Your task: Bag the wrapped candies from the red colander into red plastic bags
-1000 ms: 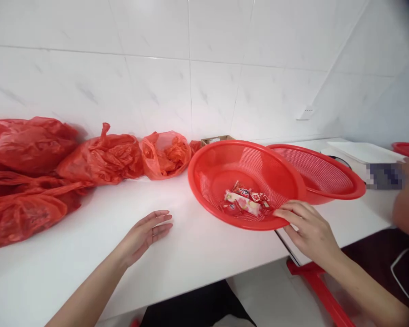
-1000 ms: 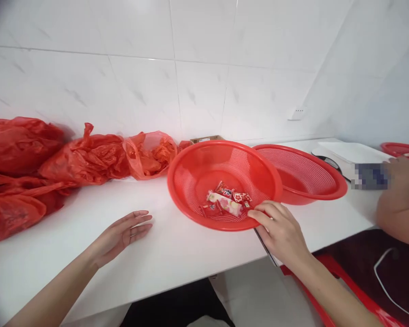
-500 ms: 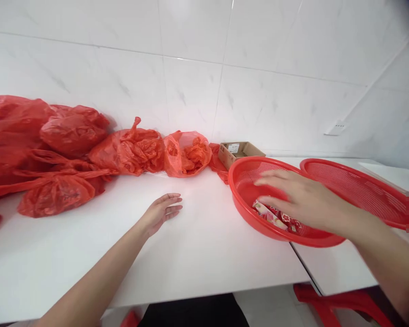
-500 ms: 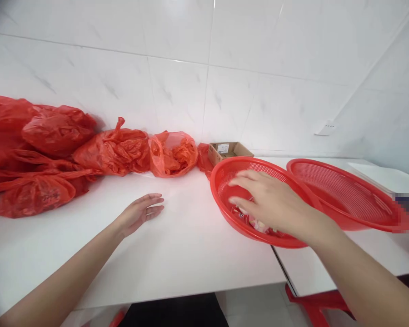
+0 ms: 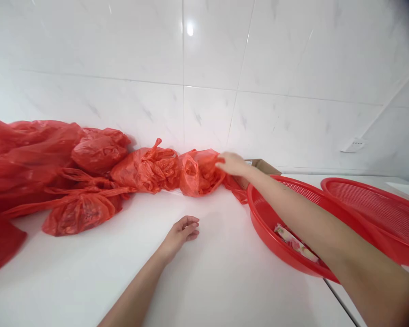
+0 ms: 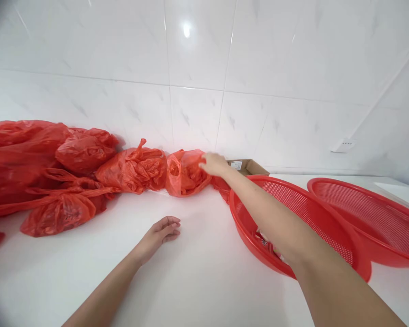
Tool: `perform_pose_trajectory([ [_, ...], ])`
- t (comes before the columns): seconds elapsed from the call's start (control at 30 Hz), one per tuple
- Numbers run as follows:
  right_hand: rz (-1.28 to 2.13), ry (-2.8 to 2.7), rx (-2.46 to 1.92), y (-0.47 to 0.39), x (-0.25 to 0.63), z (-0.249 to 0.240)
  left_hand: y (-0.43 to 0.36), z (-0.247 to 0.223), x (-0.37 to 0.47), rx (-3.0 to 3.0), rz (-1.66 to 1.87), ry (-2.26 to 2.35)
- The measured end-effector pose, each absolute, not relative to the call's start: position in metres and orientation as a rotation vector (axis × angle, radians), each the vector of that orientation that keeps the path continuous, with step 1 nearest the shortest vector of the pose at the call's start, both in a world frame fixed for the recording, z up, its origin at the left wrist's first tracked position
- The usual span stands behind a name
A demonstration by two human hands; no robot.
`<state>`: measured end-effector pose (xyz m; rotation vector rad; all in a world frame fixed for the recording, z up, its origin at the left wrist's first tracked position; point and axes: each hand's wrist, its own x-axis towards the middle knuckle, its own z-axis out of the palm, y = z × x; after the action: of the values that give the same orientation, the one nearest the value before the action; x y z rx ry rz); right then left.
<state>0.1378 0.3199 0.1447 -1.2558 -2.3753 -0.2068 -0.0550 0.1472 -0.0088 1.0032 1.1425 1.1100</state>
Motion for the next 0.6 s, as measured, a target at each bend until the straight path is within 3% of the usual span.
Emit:
perform_pose_trajectory([
  [0.23, 0.229, -1.919, -1.029, 0.287, 0.151, 0.175, 0.148, -0.009, -0.052, 1.121, 1.11, 1.181],
  [0.4, 0.303, -2.269, -1.045, 0.255, 0.158, 0.166, 0.128, -0.001, -0.026, 1.418, 1.232, 1.256],
  [0.6, 0.376, -2.424, -1.091, 0.234, 0.167, 0.151, 0.107, 0.008, 0.008, 2.482, 1.439, 1.196],
])
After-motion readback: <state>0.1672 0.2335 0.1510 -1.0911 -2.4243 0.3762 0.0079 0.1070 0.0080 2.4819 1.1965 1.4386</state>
